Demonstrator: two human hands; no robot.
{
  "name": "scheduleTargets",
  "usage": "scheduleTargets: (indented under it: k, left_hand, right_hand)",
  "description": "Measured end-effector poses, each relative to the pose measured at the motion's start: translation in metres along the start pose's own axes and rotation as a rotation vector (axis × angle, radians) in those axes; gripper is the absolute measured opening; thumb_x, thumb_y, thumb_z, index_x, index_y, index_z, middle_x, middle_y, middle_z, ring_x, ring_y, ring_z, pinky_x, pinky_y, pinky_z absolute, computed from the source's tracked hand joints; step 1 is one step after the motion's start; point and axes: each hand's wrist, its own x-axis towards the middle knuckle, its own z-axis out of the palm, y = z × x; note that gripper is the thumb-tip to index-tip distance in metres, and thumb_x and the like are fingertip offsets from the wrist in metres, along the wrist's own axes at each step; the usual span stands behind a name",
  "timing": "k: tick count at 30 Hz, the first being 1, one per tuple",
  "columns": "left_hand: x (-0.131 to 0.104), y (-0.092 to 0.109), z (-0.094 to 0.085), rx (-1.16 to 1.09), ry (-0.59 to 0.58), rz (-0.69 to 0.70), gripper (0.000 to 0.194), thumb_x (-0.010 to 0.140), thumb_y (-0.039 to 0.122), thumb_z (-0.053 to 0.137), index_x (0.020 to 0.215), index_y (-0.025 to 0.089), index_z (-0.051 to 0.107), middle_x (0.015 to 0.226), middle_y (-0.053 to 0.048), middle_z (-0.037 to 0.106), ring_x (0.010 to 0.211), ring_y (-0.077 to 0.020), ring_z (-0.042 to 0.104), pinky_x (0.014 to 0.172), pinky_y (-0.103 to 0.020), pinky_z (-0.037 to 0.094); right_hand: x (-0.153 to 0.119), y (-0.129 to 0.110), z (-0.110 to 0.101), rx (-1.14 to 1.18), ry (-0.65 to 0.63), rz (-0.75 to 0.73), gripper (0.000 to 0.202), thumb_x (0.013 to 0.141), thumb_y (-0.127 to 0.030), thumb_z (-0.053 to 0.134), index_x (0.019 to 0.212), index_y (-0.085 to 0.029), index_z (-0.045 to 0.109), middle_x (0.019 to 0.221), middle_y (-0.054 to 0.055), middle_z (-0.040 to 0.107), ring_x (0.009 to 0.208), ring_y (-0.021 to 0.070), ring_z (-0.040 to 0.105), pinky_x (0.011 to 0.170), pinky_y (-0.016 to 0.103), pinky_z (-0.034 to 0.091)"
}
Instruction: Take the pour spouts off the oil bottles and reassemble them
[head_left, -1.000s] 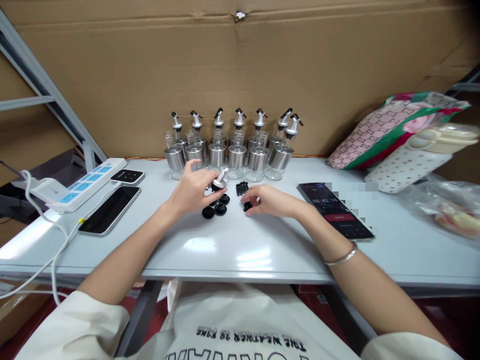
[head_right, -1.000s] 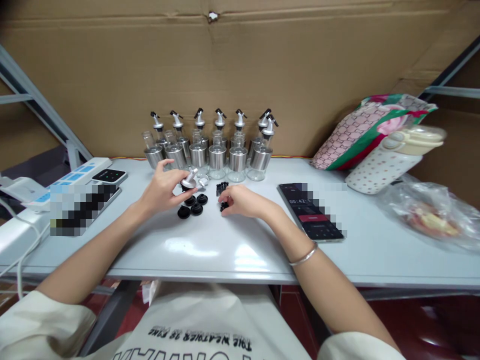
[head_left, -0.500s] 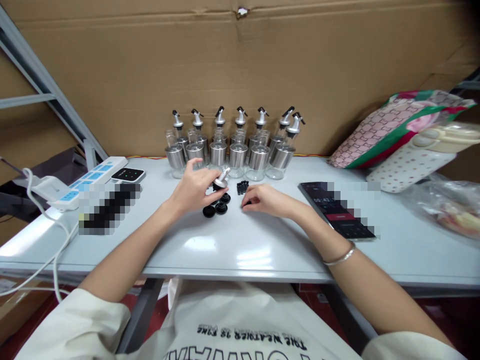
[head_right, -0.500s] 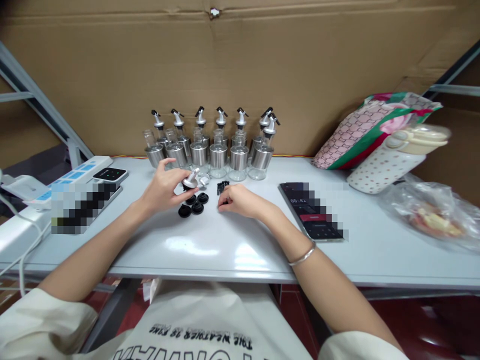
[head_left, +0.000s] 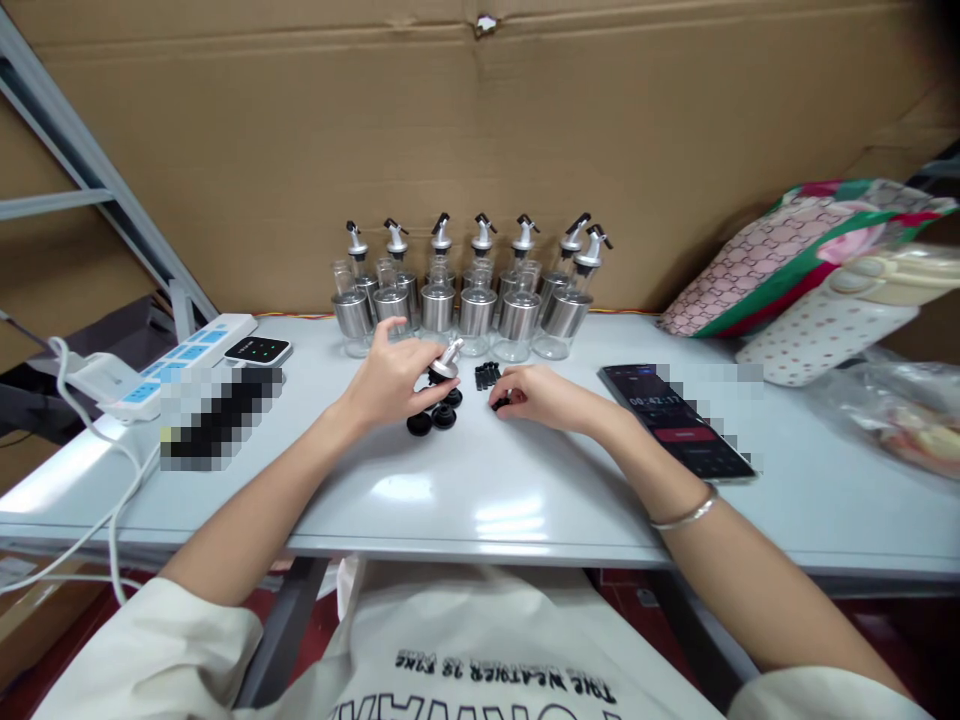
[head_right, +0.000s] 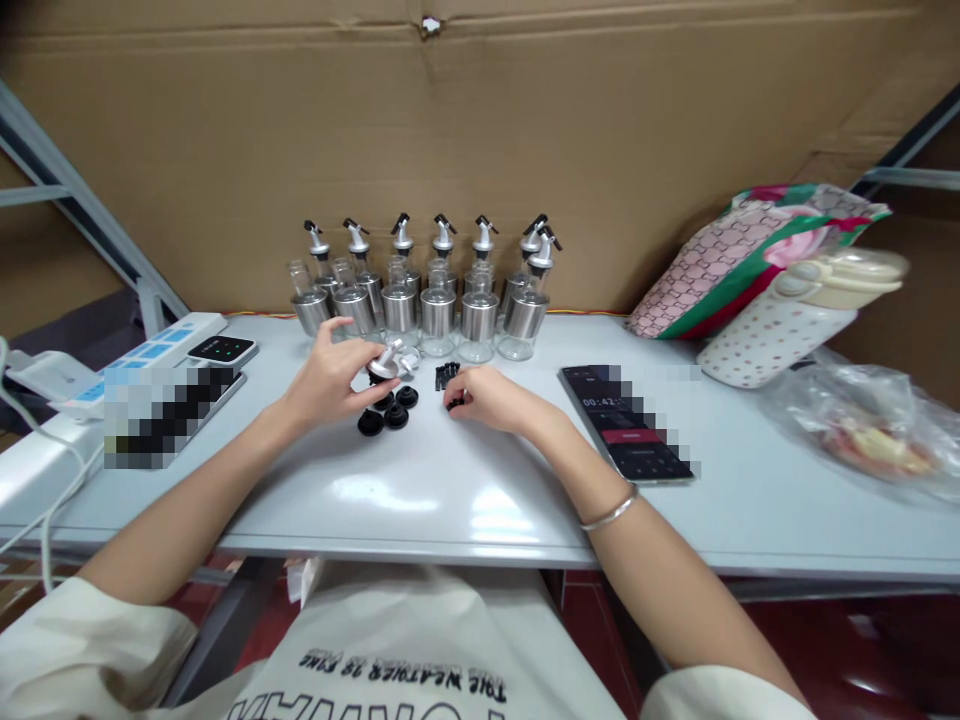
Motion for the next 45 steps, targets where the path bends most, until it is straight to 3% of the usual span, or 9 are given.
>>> scheduleTargets:
  k: [7,16,22,27,32,36,39,42,45]
  left_hand:
    - [0.0,0.002,0.0,0.011,-0.026,-0.006,0.028,0.091,0.043,0.047,0.088,0.017,0.058,0.068,0.0,0.065,0.064,-0.0148,0.06,0.1,-0.045,0.031]
    - [0.0,0.002,0.0,-0.012,-0.06,-0.004,0.034,0.09,0.049,0.047,0.088,0.017,0.06,0.067,0.001,0.064,0.064,-0.0148,0.06,0.102,-0.046,0.029]
    - [-0.001,0.003,0.003,-0.031,-0.071,0.02,0.042,0.09,0.055,0.044,0.084,0.017,0.06,0.067,0.0,0.065,0.062,-0.014,0.059,0.102,-0.044,0.028]
    - [-0.002,0.003,0.007,-0.041,-0.081,0.087,0.048,0.087,0.061,0.044,0.079,0.017,0.061,0.065,0.0,0.064,0.063,-0.0148,0.059,0.1,-0.044,0.029]
    - [-0.002,0.007,0.008,-0.03,-0.091,0.134,0.05,0.089,0.061,0.04,0.08,0.016,0.059,0.066,-0.001,0.065,0.064,-0.015,0.06,0.098,-0.042,0.031]
    - [-0.002,0.008,0.006,-0.092,-0.096,0.12,0.047,0.084,0.061,0.05,0.096,0.016,0.057,0.081,-0.004,0.07,0.072,-0.0172,0.063,0.099,-0.043,0.031]
    - [-0.001,0.008,0.004,-0.12,-0.121,0.116,0.034,0.087,0.045,0.057,0.105,0.016,0.053,0.095,-0.006,0.07,0.082,-0.0183,0.064,0.097,-0.04,0.035]
    - [-0.001,0.01,0.004,-0.127,-0.121,0.113,0.015,0.092,0.02,0.046,0.106,0.017,0.052,0.097,-0.005,0.069,0.084,-0.0156,0.063,0.091,-0.035,0.04]
    - [0.0,0.014,0.003,-0.124,-0.057,0.125,0.015,0.096,0.021,0.041,0.101,0.017,0.055,0.097,-0.006,0.069,0.088,-0.0153,0.063,0.085,-0.032,0.042]
  right_hand:
    - [-0.005,0.007,-0.01,0.01,0.136,0.017,0.026,0.072,-0.003,0.051,0.089,-0.015,0.065,0.089,0.006,0.067,0.077,0.0167,0.06,0.069,0.026,0.044]
    - [-0.005,0.011,-0.006,0.033,0.047,0.037,0.024,0.067,0.0,0.051,0.083,-0.016,0.06,0.08,0.005,0.065,0.07,0.0162,0.058,0.063,0.026,0.042]
    - [-0.005,-0.004,-0.006,0.073,0.335,-0.109,0.01,0.081,-0.017,0.053,0.09,-0.016,0.057,0.082,0.005,0.06,0.069,0.0154,0.054,0.063,0.026,0.042]
    - [-0.003,-0.015,0.004,0.083,0.521,-0.286,0.024,0.09,-0.03,0.053,0.109,-0.016,0.056,0.089,0.006,0.059,0.072,0.0143,0.056,0.067,0.026,0.044]
    - [-0.002,-0.018,0.009,0.041,0.539,-0.364,0.018,0.094,-0.029,0.047,0.096,-0.019,0.06,0.085,0.006,0.06,0.072,0.015,0.056,0.067,0.026,0.044]
    - [-0.003,-0.019,0.006,0.02,0.563,-0.344,0.019,0.094,-0.029,0.046,0.092,-0.018,0.062,0.082,0.007,0.062,0.074,0.0169,0.057,0.069,0.027,0.044]
    - [-0.003,-0.02,0.005,0.045,0.539,-0.3,0.019,0.093,-0.028,0.046,0.093,-0.018,0.062,0.083,0.007,0.065,0.074,0.0173,0.059,0.069,0.027,0.044]
    - [-0.002,-0.022,0.006,0.105,0.466,-0.264,0.02,0.092,-0.025,0.045,0.095,-0.018,0.063,0.088,0.007,0.068,0.076,0.017,0.061,0.069,0.026,0.044]
    - [-0.002,-0.024,0.009,0.145,0.375,-0.279,0.024,0.086,-0.013,0.043,0.093,-0.017,0.065,0.088,0.006,0.07,0.075,0.0167,0.062,0.068,0.025,0.044]
